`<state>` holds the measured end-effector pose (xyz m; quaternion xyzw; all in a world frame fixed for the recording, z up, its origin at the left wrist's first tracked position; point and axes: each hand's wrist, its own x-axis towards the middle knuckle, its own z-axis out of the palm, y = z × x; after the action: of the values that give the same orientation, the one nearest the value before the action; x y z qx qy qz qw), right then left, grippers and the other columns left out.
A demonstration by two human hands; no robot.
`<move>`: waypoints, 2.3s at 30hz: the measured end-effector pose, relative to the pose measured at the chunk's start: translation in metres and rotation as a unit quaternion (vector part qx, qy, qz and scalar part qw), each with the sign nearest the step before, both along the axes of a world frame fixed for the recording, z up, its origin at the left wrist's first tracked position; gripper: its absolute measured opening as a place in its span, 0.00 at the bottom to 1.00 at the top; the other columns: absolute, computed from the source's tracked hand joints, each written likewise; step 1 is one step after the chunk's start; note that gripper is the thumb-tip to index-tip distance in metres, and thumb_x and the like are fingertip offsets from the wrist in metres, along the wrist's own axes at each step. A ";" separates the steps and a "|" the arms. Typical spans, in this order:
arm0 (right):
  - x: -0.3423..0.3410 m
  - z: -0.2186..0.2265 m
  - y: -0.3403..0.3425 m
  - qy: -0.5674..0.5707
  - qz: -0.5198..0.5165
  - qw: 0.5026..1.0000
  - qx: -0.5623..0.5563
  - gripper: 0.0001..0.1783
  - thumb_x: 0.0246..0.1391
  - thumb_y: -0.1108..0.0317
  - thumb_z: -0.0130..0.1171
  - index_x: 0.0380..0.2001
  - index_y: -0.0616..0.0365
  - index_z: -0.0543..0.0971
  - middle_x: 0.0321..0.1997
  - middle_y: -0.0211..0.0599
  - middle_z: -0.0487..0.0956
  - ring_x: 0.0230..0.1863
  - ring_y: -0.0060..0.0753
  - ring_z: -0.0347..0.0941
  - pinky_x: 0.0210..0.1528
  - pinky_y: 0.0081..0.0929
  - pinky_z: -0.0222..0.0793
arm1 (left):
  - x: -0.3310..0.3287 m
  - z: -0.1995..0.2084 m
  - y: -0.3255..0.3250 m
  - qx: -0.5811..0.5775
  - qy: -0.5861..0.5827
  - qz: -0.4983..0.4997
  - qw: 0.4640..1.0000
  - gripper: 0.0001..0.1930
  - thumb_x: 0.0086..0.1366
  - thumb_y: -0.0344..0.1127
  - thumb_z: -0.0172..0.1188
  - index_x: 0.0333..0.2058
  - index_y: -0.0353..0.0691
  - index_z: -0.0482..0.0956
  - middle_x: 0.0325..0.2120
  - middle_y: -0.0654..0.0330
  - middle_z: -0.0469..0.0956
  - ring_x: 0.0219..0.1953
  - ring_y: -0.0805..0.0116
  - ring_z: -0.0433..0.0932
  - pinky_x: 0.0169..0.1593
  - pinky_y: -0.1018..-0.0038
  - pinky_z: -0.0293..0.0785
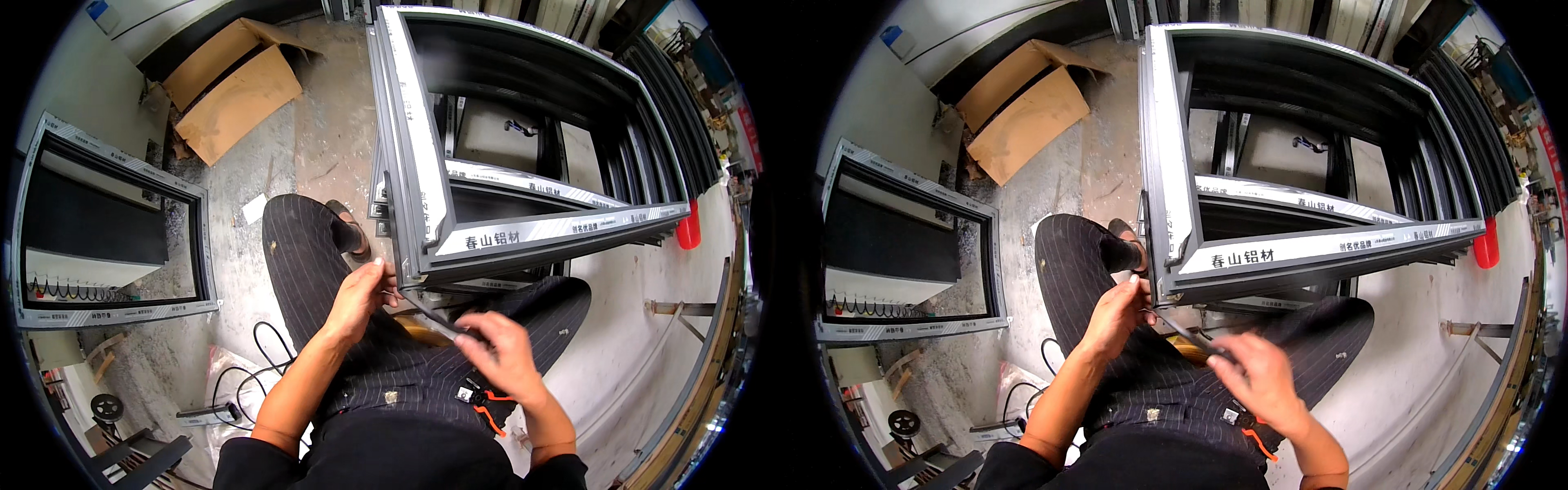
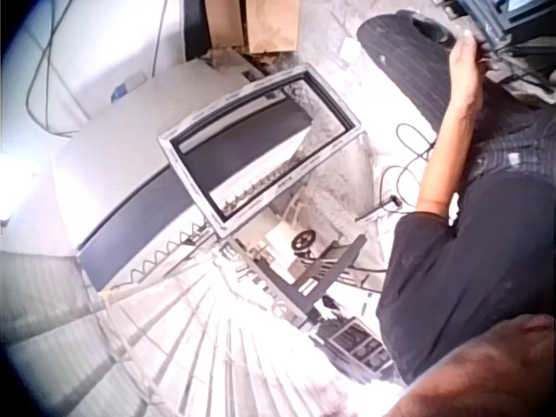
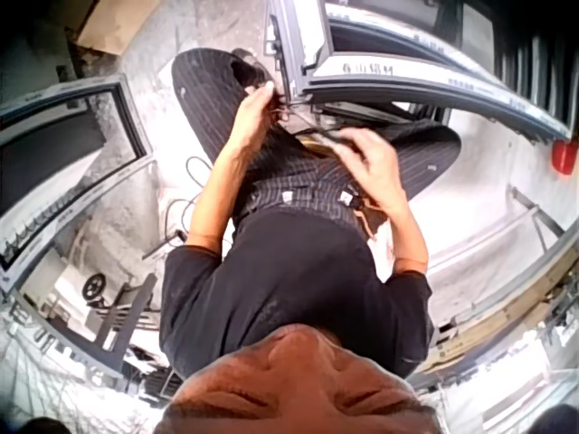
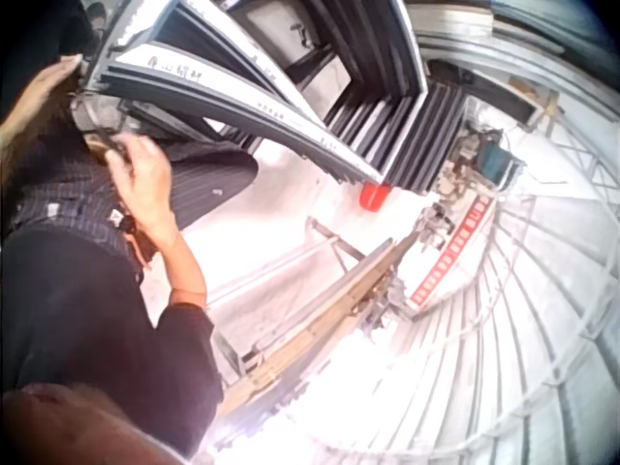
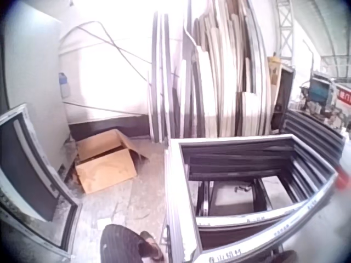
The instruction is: The person installs a black rubber seal into the groove of a metal window frame. They use a utility knife to cut the seal to length and press it into place along the frame's edges. The person works on multiple frames, cutting and fitting the seal for each one.
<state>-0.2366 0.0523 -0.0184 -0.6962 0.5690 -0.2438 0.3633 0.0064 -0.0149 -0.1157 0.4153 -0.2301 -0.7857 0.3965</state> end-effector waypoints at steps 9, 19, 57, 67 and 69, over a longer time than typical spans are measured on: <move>-0.010 -0.013 -0.048 0.164 -0.010 0.957 -0.240 0.10 0.47 0.73 0.68 0.34 0.58 0.79 0.29 0.38 0.77 0.29 0.43 0.74 0.31 0.35 0.71 | -0.020 0.009 0.029 -0.040 0.014 -0.009 0.999 0.16 0.70 0.36 0.51 0.49 0.31 0.74 0.40 0.54 0.80 0.41 0.71 0.78 0.47 0.75 0.73; -0.010 -0.020 -0.053 0.137 -0.007 0.946 -0.292 0.11 0.43 0.74 0.70 0.32 0.57 0.80 0.27 0.36 0.74 0.27 0.41 0.71 0.29 0.34 0.70 | -0.022 0.010 0.028 -0.086 -0.038 -0.002 0.996 0.12 0.69 0.36 0.61 0.45 0.33 0.79 0.35 0.62 0.81 0.38 0.76 0.76 0.45 0.76 0.73; -0.014 -0.034 -0.052 0.214 0.013 0.927 -0.306 0.07 0.40 0.73 0.65 0.26 0.53 0.79 0.28 0.34 0.71 0.26 0.38 0.70 0.25 0.32 0.69 | -0.059 0.004 0.033 -0.058 -0.011 0.058 0.997 0.13 0.68 0.41 0.63 0.42 0.37 0.78 0.30 0.65 0.78 0.30 0.77 0.73 0.36 0.78 0.69; -0.016 -0.036 -0.052 0.213 0.011 0.925 -0.313 0.08 0.40 0.73 0.65 0.28 0.52 0.80 0.28 0.33 0.72 0.26 0.37 0.70 0.25 0.32 0.69 | -0.071 0.000 0.033 0.000 0.037 0.107 0.994 0.13 0.69 0.40 0.61 0.43 0.36 0.78 0.33 0.62 0.80 0.33 0.74 0.76 0.39 0.76 0.71; -0.014 -0.038 -0.052 0.215 0.007 0.924 -0.317 0.08 0.40 0.73 0.64 0.28 0.52 0.80 0.29 0.33 0.72 0.26 0.37 0.70 0.25 0.32 0.70 | -0.078 0.002 0.033 0.010 0.043 0.101 0.994 0.13 0.69 0.40 0.61 0.43 0.35 0.78 0.31 0.62 0.80 0.32 0.74 0.76 0.38 0.76 0.71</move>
<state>-0.2509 0.0001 -0.0562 -0.8150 0.5212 -0.2534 -0.0055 -0.0715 0.0177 -0.1134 0.4066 -0.1616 -0.7608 0.4794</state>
